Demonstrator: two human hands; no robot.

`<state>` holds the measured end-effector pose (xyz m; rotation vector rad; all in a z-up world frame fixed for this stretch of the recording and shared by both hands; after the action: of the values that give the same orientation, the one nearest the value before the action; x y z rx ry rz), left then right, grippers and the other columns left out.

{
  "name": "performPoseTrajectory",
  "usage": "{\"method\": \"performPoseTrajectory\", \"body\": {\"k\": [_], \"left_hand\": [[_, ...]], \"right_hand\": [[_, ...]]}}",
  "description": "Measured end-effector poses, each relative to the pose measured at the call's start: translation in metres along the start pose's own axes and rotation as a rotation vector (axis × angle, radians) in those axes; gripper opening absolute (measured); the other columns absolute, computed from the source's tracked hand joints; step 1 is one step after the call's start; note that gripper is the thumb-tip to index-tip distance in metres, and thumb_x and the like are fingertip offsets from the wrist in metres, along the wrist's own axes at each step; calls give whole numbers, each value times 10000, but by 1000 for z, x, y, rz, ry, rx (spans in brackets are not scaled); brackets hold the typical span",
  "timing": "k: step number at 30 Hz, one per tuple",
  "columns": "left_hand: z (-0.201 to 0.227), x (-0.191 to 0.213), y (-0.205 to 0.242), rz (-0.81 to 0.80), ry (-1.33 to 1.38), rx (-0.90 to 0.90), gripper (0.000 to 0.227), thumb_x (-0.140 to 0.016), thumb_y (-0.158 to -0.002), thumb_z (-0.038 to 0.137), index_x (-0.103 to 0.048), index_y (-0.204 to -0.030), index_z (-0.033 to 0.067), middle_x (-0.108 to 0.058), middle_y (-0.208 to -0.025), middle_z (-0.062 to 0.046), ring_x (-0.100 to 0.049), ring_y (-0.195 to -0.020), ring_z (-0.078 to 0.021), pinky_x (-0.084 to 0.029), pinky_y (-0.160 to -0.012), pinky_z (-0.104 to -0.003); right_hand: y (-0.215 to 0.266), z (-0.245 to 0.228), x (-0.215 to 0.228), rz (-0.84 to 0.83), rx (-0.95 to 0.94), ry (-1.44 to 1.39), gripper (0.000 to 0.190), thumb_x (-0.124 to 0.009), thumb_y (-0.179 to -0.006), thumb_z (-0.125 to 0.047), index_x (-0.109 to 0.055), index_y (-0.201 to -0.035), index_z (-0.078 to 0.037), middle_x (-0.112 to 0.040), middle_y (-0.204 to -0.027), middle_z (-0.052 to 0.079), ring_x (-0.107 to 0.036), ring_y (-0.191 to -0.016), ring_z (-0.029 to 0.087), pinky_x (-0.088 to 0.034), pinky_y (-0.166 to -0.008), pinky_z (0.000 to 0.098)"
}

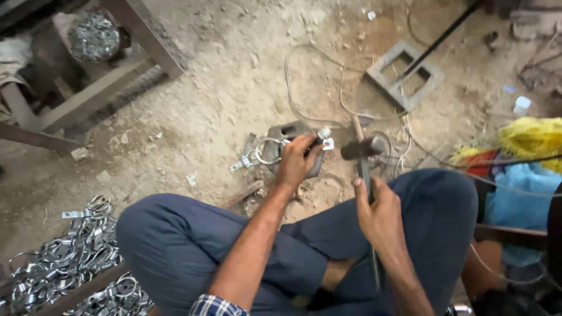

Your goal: The person sits on the floor and uses a hammer to strike a metal pin into a metal bracket held on an anvil. They repeatedly adjust the position of the bracket and pin while hammering to secure the components together.

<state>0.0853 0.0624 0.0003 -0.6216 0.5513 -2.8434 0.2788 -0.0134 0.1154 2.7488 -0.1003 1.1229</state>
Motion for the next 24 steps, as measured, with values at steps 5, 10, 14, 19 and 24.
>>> {"method": "performPoseTrajectory", "body": {"k": [5, 10, 14, 19, 24], "left_hand": [[6, 0, -5, 20, 3, 2, 280, -775, -916, 192, -724, -1117, 4, -734, -977, -200, -716, -888, -383, -554, -766, -427], [4, -2, -2, -17, 78, 41, 273, -773, -927, 186, -716, -1121, 3, -727, -978, -204, -707, -908, -399, -544, -768, -430], [-5, -5, -1, 24, 80, 30, 269, -762, -920, 159, -710, -1124, -8, -729, -1005, -205, -711, -925, -394, -552, -788, -423], [-28, -22, 8, 96, -20, -3, 358, -805, -829, 151, -698, -1110, -42, -723, -1017, -239, -710, -911, -410, -541, -796, -448], [-17, -13, 6, 53, 78, 203, 209, -763, -941, 149, -713, -1064, -12, -748, -949, -202, -735, -866, -360, -549, -775, -404]], "right_hand": [[-1, -56, 37, 60, 236, 114, 234, -611, -1019, -235, -634, -1014, -2, -576, -597, 211, -604, -508, 342, -410, -477, 463], [-6, -76, 96, 413, 599, 117, 220, -577, -1079, -225, -611, -1149, -20, -621, -727, 166, -634, -606, 292, -453, -542, 402], [-42, -37, 10, 211, 558, 544, 282, -581, -1088, -269, -597, -1193, -7, -644, -787, 175, -652, -683, 325, -479, -579, 378], [-26, 26, -10, 159, 652, 286, 353, -576, -1100, -326, -587, -1237, 0, -678, -881, 193, -686, -770, 362, -523, -608, 305], [19, 52, 44, -219, -242, -477, 461, -387, -1072, -422, -615, -1118, -24, -460, -617, 57, -387, -408, 153, -315, -355, 312]]}}
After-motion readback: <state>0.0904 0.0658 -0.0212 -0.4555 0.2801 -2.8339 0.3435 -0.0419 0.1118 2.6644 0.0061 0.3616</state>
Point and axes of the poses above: each hand's wrist, its own y-axis away from the middle knuckle, its own x-axis out of the back of the hand, z = x × y, the point moved 3 cm from there along -y, towards the middle knuckle
